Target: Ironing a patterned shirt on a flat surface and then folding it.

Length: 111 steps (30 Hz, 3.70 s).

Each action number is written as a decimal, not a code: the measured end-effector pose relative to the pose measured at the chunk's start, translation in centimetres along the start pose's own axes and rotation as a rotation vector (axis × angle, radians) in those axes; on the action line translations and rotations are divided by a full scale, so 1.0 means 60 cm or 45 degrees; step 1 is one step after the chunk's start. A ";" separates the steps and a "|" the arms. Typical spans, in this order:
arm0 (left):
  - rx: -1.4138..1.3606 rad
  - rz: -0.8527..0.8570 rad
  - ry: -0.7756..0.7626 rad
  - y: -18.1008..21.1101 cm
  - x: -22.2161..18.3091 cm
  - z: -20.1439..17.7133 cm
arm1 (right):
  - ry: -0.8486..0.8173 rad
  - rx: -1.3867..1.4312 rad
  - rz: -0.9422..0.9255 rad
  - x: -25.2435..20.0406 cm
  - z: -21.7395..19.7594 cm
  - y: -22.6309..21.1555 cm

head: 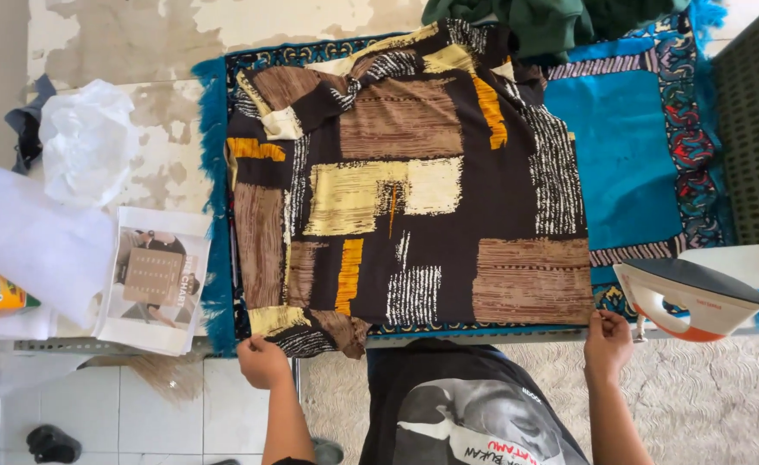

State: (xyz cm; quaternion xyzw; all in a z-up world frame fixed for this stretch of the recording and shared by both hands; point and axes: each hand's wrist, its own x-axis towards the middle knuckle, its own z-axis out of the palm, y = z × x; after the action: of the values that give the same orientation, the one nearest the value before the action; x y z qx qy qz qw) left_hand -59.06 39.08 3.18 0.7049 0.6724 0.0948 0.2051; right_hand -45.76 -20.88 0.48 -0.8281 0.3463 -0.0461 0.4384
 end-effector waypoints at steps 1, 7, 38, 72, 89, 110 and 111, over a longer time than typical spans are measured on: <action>-0.028 -0.055 -0.018 0.004 -0.001 -0.003 | 0.000 0.006 -0.013 0.002 0.001 -0.001; -0.284 -0.350 -0.370 0.016 0.006 0.000 | 0.056 -0.032 -0.123 0.016 0.008 0.035; 0.450 0.884 0.550 0.188 0.143 0.060 | -0.231 -1.087 -0.674 -0.009 0.095 -0.138; 0.419 0.904 -0.302 0.333 0.138 0.129 | -0.196 -0.847 -0.500 0.314 0.276 -0.391; 0.270 1.186 -0.366 0.262 0.105 0.106 | -0.292 -0.965 -1.001 0.077 0.235 -0.247; 0.503 1.442 -0.397 0.149 -0.140 0.111 | -0.294 -0.917 -0.945 -0.039 0.092 -0.123; 0.540 1.421 -0.383 0.144 -0.133 0.112 | -0.309 -0.965 -0.888 -0.035 0.089 -0.120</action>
State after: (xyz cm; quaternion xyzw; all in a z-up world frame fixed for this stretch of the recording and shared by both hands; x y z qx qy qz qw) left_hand -49.07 29.99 1.90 0.9816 0.1698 -0.0484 0.0724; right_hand -41.50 -13.20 3.15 -0.9939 -0.0104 0.0353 0.1040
